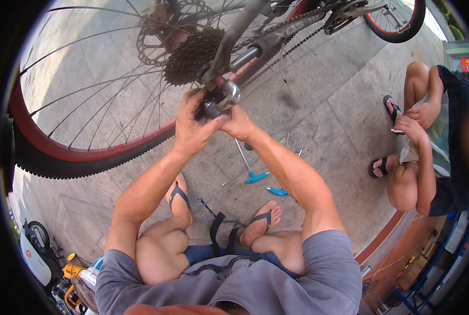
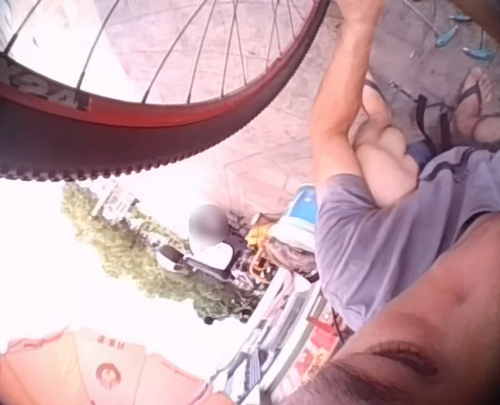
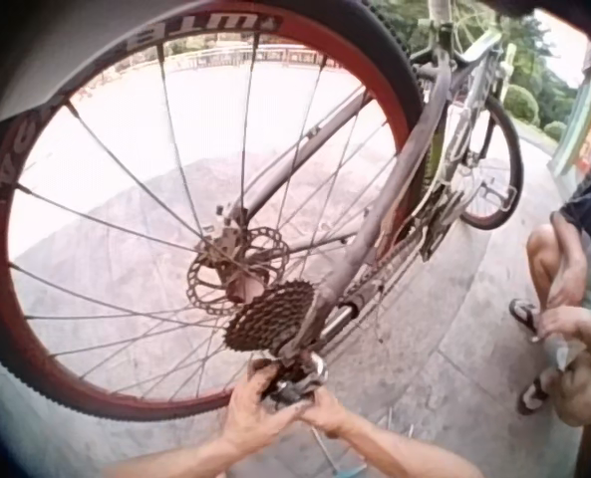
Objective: The person is repairing a bicycle's rear derailleur. They use a blue T-handle hex wrench to tighten screws and adjust the derailleur mechanism while seated on the ground.
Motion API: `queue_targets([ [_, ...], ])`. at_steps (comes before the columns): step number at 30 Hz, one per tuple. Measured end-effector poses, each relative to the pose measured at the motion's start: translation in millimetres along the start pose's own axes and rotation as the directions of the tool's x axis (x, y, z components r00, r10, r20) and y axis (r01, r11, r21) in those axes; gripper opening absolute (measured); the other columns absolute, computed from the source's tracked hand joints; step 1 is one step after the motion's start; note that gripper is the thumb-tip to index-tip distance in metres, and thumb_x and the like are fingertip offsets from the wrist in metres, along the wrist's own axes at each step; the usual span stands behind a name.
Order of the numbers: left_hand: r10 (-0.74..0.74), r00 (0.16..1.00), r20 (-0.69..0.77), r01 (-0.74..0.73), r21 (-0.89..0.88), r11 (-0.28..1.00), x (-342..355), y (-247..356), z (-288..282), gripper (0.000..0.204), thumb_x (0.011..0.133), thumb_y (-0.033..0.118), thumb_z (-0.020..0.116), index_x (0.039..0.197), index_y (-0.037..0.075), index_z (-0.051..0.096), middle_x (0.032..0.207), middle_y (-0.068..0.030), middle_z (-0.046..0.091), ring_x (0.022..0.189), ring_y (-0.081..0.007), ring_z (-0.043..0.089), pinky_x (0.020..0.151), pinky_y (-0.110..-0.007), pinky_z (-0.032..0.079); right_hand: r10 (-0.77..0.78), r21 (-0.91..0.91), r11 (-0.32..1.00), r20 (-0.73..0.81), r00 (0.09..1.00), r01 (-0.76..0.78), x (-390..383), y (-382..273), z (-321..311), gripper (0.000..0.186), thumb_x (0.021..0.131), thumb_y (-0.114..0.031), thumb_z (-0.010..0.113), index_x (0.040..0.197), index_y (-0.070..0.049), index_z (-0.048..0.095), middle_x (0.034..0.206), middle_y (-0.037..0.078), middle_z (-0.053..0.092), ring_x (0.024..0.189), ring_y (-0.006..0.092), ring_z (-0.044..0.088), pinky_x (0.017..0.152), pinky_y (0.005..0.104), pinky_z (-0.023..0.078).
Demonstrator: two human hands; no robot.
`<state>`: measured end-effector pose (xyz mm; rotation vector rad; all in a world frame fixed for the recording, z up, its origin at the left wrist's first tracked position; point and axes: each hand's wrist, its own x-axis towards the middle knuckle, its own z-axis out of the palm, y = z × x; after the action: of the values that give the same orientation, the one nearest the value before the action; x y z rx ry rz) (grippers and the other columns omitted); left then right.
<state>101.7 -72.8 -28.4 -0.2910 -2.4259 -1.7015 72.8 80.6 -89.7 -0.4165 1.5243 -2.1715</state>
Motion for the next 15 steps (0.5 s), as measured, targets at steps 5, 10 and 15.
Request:
queue_targets([
  [5,-0.126,0.991,0.036,0.131,-0.238,0.963,11.4,-7.8,5.1,0.065,0.073,0.014,0.084,0.127,-0.002,0.052,0.118,-0.0108,0.059,0.109,-0.0195,0.058,0.093,-0.034,0.048,0.004,0.194,0.981,-0.044,0.999,0.005,1.8,-4.5,5.6,0.057,0.084,-0.025,0.076,0.130,-0.001,0.051,0.118,0.007,0.061,0.109,0.0159,0.057,0.093,0.0322,0.049],
  [10,-0.252,0.962,0.108,0.273,-0.305,0.912,27.8,18.3,0.7,0.067,0.069,0.019,0.088,0.122,-0.004,0.054,0.108,-0.0099,0.063,0.098,-0.0173,0.059,0.085,-0.033,0.050,-0.062,0.167,0.983,-0.060,0.996,0.071,1.9,-18.9,8.0,0.052,0.087,-0.019,0.074,0.130,0.001,0.052,0.119,0.008,0.062,0.109,0.0174,0.059,0.094,0.0322,0.050],
  [15,-0.327,0.923,0.202,0.377,-0.316,0.871,43.7,31.2,-0.6,0.067,0.068,0.023,0.090,0.119,-0.005,0.056,0.100,-0.0102,0.064,0.091,-0.0158,0.060,0.079,-0.030,0.051,0.005,0.145,0.989,-0.114,0.993,0.012,-5.8,-22.2,-0.4,0.045,0.087,-0.010,0.072,0.126,0.004,0.053,0.115,0.012,0.065,0.105,0.0187,0.063,0.092,0.0322,0.051],
])
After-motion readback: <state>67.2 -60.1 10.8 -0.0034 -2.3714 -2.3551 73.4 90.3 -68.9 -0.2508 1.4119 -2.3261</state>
